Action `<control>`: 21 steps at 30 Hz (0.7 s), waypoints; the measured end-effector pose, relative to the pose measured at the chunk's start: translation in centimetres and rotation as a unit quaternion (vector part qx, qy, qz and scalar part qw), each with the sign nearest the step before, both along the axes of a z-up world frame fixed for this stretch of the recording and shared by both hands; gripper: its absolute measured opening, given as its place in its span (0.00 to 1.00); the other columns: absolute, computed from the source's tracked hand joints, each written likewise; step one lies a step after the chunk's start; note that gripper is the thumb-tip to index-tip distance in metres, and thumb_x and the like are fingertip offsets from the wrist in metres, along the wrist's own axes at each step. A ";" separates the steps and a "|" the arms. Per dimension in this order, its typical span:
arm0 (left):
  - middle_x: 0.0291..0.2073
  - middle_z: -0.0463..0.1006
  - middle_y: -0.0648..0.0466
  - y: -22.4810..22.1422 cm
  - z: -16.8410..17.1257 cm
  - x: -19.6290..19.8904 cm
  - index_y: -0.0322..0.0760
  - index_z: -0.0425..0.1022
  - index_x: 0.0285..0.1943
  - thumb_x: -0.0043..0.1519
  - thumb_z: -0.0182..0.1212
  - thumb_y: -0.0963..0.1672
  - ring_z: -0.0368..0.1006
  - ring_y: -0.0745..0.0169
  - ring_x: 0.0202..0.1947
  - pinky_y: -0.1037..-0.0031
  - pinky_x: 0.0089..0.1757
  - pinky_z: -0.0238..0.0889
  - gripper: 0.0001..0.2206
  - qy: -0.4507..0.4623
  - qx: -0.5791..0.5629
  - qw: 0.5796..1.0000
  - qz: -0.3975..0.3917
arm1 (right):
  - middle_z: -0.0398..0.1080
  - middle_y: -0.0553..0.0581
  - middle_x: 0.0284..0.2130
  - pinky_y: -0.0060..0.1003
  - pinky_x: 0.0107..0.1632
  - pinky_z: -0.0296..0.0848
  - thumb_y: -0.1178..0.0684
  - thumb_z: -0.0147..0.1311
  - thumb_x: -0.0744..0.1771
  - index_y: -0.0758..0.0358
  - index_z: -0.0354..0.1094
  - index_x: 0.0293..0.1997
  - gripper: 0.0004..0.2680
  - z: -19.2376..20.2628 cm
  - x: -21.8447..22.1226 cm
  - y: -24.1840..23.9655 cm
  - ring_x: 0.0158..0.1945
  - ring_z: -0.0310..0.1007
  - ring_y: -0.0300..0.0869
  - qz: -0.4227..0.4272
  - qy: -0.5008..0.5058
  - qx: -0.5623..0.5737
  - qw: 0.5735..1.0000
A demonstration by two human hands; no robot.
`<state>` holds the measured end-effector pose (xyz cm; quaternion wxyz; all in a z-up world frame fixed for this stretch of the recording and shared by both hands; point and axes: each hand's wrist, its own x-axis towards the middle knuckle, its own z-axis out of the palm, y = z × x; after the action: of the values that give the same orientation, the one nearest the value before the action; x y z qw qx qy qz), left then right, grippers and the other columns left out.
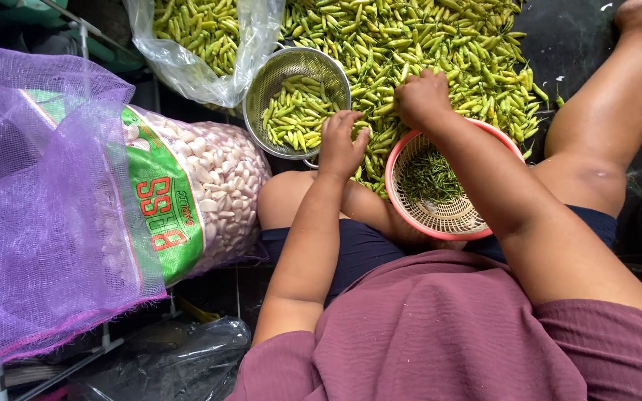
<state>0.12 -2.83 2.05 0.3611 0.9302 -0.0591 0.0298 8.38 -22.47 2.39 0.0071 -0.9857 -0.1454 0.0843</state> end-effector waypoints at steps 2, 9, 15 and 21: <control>0.56 0.75 0.51 -0.3 -0.3 0.1 0.40 0.75 0.59 0.62 0.62 0.45 0.67 0.52 0.58 0.63 0.59 0.63 0.16 0.002 -0.009 1.000 0.002 | 0.79 0.53 0.34 0.47 0.54 0.60 0.43 0.56 0.70 0.48 0.81 0.40 0.08 0.3 0.6 -0.4 0.44 0.69 0.47 -0.017 0.013 0.011 1.000; 0.72 0.63 0.42 -2.4 -0.1 0.7 0.39 0.58 0.76 0.63 0.62 0.48 0.67 0.49 0.68 0.66 0.60 0.65 0.31 0.090 -0.202 0.975 -0.015 | 0.79 0.54 0.33 0.36 0.34 0.75 0.54 0.60 0.69 0.57 0.79 0.42 0.03 5.2 -1.8 -1.4 0.27 0.75 0.39 -0.034 0.092 0.248 0.964; 0.44 0.83 0.48 -2.3 -1.0 0.2 0.29 0.75 0.59 0.69 0.56 0.42 0.77 0.66 0.36 0.77 0.40 0.74 0.13 0.240 -0.542 0.804 -0.044 | 0.79 0.60 0.36 0.33 0.40 0.80 0.59 0.60 0.67 0.67 0.76 0.44 0.04 8.3 -4.6 -0.7 0.36 0.81 0.41 -0.030 0.160 0.415 0.895; 0.38 0.83 0.45 -3.6 -5.7 -0.5 0.38 0.76 0.55 0.70 0.56 0.49 0.83 0.54 0.37 0.67 0.39 0.82 0.13 0.286 -0.606 0.741 0.032 | 0.77 0.62 0.35 0.35 0.40 0.75 0.58 0.64 0.67 0.69 0.74 0.50 0.09 1.6 -6.0 0.2 0.36 0.75 0.42 -0.129 0.148 0.612 0.766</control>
<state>-0.34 -6.43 -3.67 0.8477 0.4810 0.1075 -0.1961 2.34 -22.27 4.03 0.6414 -0.7568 -0.0353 0.1209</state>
